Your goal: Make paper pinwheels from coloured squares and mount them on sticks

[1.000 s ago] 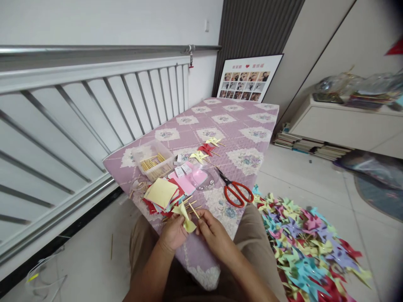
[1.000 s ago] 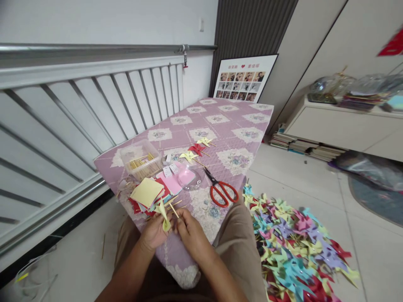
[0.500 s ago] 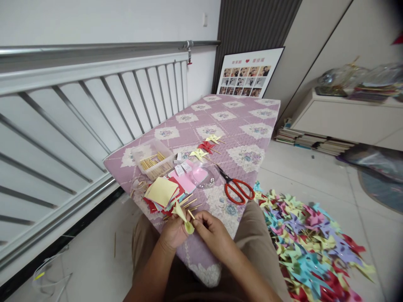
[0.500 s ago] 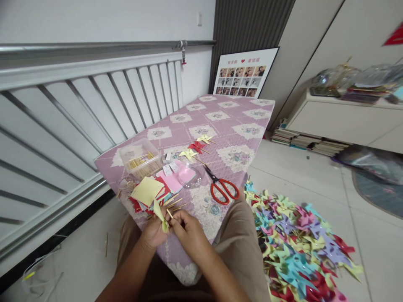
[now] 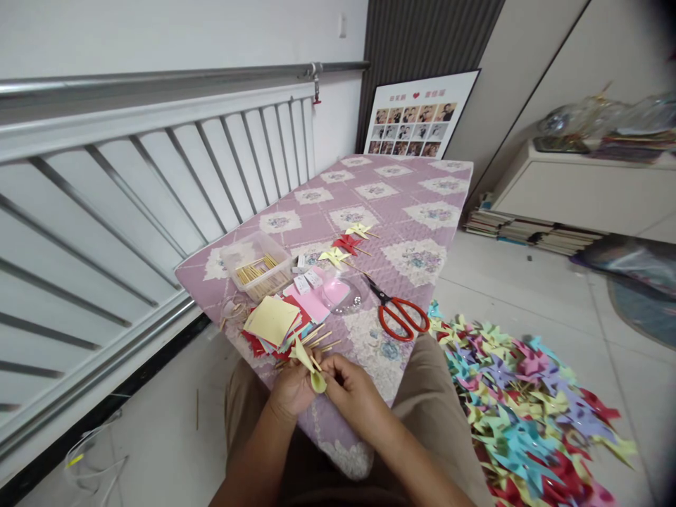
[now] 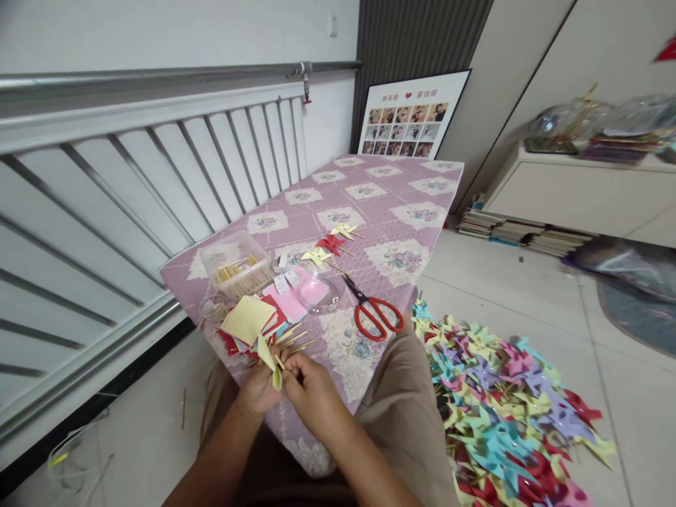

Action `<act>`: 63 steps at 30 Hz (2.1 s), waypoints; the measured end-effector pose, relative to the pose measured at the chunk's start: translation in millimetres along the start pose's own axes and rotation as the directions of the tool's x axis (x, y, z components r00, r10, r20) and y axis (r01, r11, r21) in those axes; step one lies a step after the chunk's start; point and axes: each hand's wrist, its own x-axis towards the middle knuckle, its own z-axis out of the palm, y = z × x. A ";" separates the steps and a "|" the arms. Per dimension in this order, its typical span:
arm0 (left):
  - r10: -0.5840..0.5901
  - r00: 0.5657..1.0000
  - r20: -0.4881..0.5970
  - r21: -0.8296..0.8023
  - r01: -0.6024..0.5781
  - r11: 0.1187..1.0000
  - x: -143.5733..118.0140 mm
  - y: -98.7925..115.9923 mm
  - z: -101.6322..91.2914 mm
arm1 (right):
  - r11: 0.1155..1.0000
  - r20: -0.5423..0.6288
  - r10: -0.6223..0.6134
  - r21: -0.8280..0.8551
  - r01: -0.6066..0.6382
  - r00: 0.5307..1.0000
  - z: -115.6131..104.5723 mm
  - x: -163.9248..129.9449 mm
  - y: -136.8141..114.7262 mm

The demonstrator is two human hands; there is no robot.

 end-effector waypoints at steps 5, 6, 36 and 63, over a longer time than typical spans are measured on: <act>0.001 1.000 0.000 -0.003 -0.001 1.000 0.1 -0.1 -2.1 | 1.000 -0.015 0.006 0.008 -0.006 1.000 1.5 1.6 1.1; 0.002 1.000 -0.005 0.002 -0.002 1.000 0.1 0.1 -1.7 | 1.000 -0.015 0.010 0.012 -0.010 1.000 1.7 1.9 1.3; 0.029 0.997 -0.067 0.050 -0.025 0.998 -0.3 -1.8 -3.6 | 0.997 -0.010 0.043 0.061 -0.043 0.999 3.8 2.6 4.4; 0.038 0.994 -0.102 0.046 -0.034 0.998 1.9 -0.3 -3.2 | 0.988 0.015 0.079 0.133 -0.080 0.997 4.8 6.9 9.4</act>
